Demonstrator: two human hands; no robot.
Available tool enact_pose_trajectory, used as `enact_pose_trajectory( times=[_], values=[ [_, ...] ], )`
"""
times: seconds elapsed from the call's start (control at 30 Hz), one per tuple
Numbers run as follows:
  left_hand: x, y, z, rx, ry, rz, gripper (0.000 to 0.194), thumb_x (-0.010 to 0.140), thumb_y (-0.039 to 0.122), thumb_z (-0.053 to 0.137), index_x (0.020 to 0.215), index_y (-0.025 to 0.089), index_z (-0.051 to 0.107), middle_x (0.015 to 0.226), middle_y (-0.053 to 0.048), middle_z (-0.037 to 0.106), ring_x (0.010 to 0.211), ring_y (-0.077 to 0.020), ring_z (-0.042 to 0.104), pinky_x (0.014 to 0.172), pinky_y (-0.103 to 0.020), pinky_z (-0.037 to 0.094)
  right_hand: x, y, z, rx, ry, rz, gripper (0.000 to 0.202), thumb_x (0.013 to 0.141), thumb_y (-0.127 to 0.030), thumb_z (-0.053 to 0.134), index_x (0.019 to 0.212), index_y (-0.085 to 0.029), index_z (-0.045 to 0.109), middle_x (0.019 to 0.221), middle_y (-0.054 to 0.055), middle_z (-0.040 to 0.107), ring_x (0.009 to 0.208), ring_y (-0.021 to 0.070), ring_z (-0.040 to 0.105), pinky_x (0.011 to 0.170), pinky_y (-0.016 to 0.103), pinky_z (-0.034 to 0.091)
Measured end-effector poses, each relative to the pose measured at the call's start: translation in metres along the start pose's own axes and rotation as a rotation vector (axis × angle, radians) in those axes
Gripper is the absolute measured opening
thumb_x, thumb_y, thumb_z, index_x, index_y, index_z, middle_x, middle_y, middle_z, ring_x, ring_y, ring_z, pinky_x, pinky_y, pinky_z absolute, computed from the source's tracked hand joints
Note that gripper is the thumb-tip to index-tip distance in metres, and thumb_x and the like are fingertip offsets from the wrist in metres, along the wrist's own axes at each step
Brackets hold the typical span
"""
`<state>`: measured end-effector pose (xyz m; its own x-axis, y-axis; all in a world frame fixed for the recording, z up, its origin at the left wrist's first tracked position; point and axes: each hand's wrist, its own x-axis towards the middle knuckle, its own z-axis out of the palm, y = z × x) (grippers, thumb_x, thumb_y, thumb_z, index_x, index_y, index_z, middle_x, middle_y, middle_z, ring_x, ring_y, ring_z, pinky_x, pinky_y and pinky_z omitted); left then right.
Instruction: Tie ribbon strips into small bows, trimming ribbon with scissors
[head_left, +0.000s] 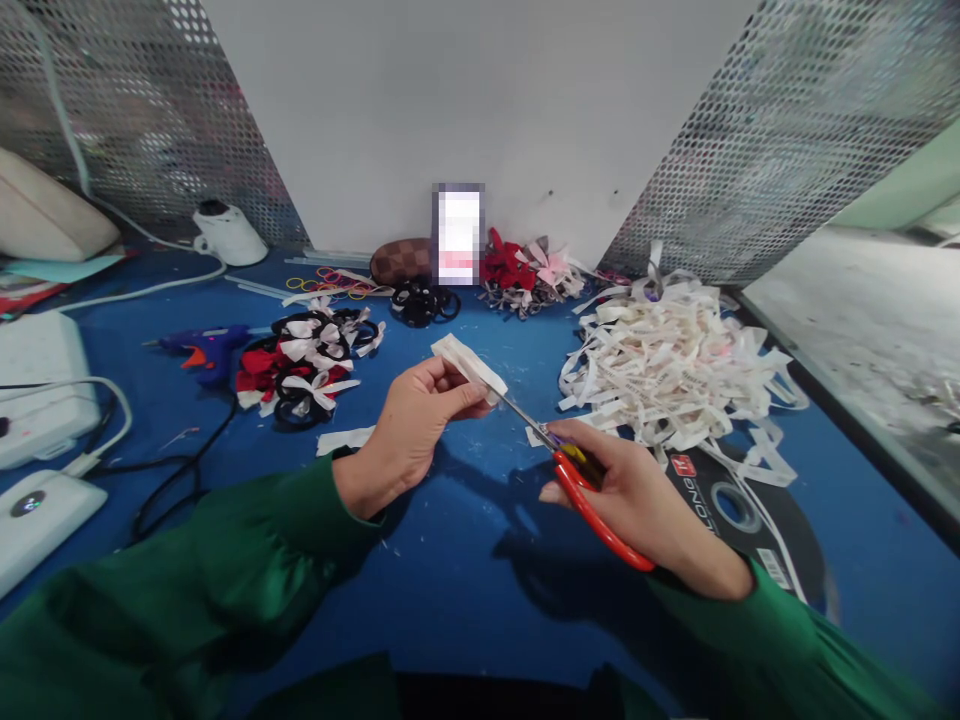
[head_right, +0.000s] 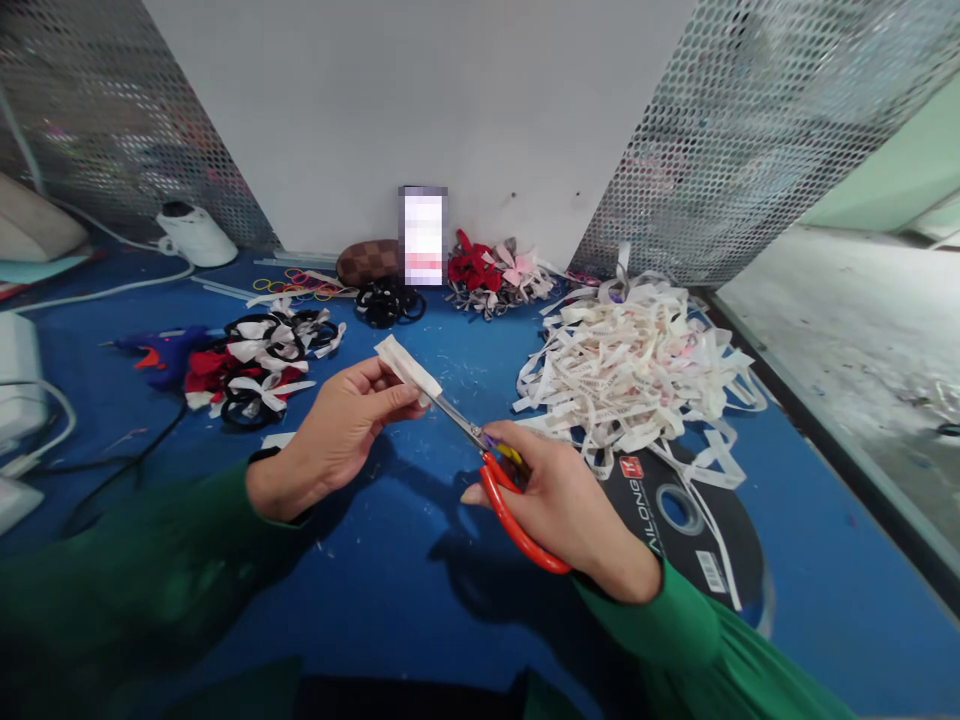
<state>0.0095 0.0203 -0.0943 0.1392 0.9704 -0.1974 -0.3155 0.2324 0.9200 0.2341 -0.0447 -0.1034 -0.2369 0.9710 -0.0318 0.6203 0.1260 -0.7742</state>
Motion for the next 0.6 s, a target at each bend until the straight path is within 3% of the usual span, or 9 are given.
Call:
enact_pose_trajectory(
  times=[0.37,0.6],
  values=[
    [-0.0004,0.0009,0.0008,0.001,-0.019,-0.017,0.026,0.063,0.02,0.087,0.084,0.013,0.074,0.08,-0.003,0.073,0.073,-0.0139,0.066,0.071,-0.027,0.056,-0.001,-0.0004,0.0019,-0.005,-0.003,0.008,0.045,0.078,-0.044,0.079,0.115,-0.023,0.065,0.081,-0.001,0.065,0.07,0.0167,0.057,0.066,0.027,0.05],
    [0.0,0.0,0.0008,-0.015,-0.021,-0.016,0.023,0.064,0.018,0.086,0.083,0.013,0.074,0.078,-0.003,0.073,0.07,-0.0125,0.066,0.069,-0.025,0.056,-0.0008,-0.0006,0.0017,0.064,-0.012,0.011,0.043,0.079,-0.043,0.078,0.115,-0.022,0.066,0.085,0.002,0.068,0.073,0.0185,0.06,0.067,0.028,0.052]
  ],
)
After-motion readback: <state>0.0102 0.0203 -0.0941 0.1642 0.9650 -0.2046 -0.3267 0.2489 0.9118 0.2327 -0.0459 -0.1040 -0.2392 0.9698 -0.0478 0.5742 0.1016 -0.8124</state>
